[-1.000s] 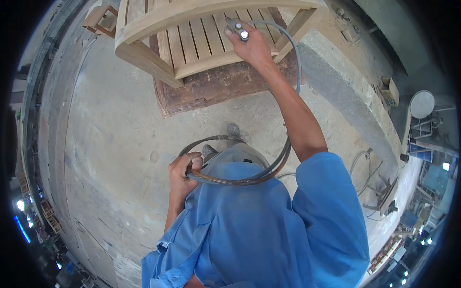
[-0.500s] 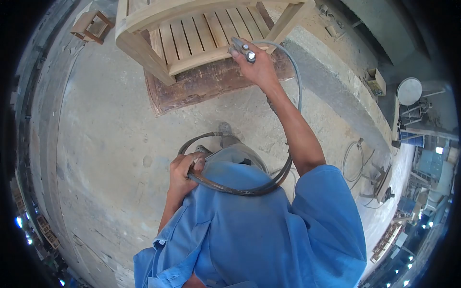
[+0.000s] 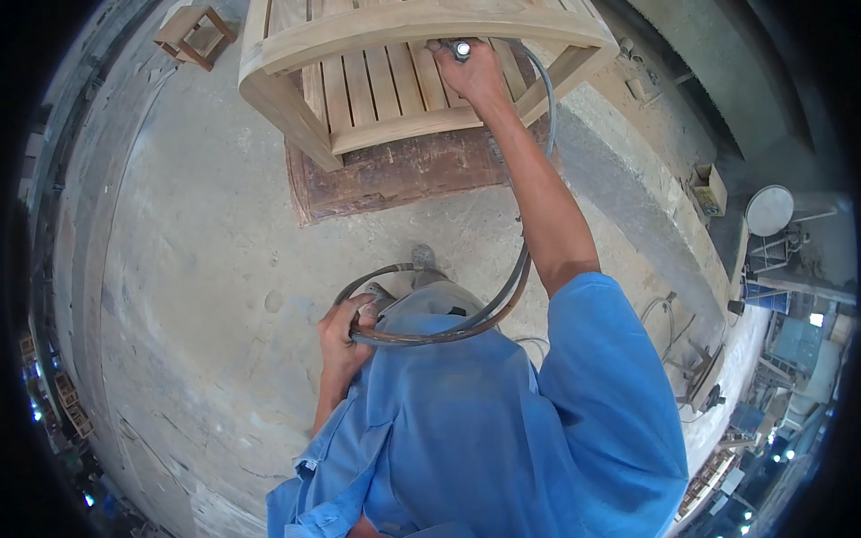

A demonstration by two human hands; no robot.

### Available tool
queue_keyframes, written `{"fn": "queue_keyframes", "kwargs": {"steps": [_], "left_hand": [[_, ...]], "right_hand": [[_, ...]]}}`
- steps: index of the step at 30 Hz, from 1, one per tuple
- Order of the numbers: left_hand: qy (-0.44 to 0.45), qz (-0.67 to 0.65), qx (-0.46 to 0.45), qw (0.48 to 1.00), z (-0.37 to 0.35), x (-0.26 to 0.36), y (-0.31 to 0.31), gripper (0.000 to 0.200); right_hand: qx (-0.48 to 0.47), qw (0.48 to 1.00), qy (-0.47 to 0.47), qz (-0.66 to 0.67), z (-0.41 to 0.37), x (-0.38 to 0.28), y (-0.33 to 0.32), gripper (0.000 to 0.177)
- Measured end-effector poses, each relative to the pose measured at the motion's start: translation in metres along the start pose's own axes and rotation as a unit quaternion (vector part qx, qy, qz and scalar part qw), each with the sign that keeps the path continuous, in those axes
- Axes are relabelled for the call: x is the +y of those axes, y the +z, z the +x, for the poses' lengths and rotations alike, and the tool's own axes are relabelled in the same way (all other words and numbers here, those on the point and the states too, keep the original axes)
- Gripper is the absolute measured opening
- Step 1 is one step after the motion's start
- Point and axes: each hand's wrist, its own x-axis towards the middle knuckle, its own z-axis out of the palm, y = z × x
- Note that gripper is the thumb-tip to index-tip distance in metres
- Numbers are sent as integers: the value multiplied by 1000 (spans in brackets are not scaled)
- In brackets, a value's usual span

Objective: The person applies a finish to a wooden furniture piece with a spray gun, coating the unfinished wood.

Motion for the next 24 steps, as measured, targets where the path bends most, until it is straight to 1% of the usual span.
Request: {"fn": "queue_keyframes", "kwargs": {"steps": [1, 3, 6, 9, 11, 13, 16, 18, 20, 22, 24], "left_hand": [[-6, 7, -10, 1000, 1, 0, 0, 12], [-18, 23, -32, 999, 3, 1, -1, 15], [21, 12, -22, 999, 6, -3, 2, 15], [26, 13, -37, 999, 6, -6, 0, 15], [31, 9, -37, 999, 6, -6, -2, 14], [33, 9, -37, 999, 7, -5, -4, 14], [25, 12, -44, 999, 6, -2, -7, 14], [18, 12, -49, 999, 4, -1, -9, 14], [25, 14, -65, 997, 1, -1, -11, 15], [43, 3, -79, 996, -3, -3, -11, 15], [74, -19, -90, 993, -7, -9, -8, 14]], "right_hand": [[-12, 1000, 17, -6, -2, -4, -2, 46], [-7, 1000, 14, -9, -6, 1, 1, 45], [8, 1000, -15, 14, -18, 4, -1, 44], [2, 999, -20, 26, -27, 2, -3, 44], [-21, 999, 12, 28, -29, -6, -4, 44], [-55, 996, 66, 33, -28, -21, -4, 46], [-7, 996, -76, 37, -18, -8, 14, 43], [-13, 999, -35, 34, -24, -3, 15, 47], [-43, 999, -3, 28, -39, -6, 8, 51], [-101, 995, 17, 18, -79, -21, -17, 52], [-128, 990, 38, 54, -124, -26, -31, 50]]}}
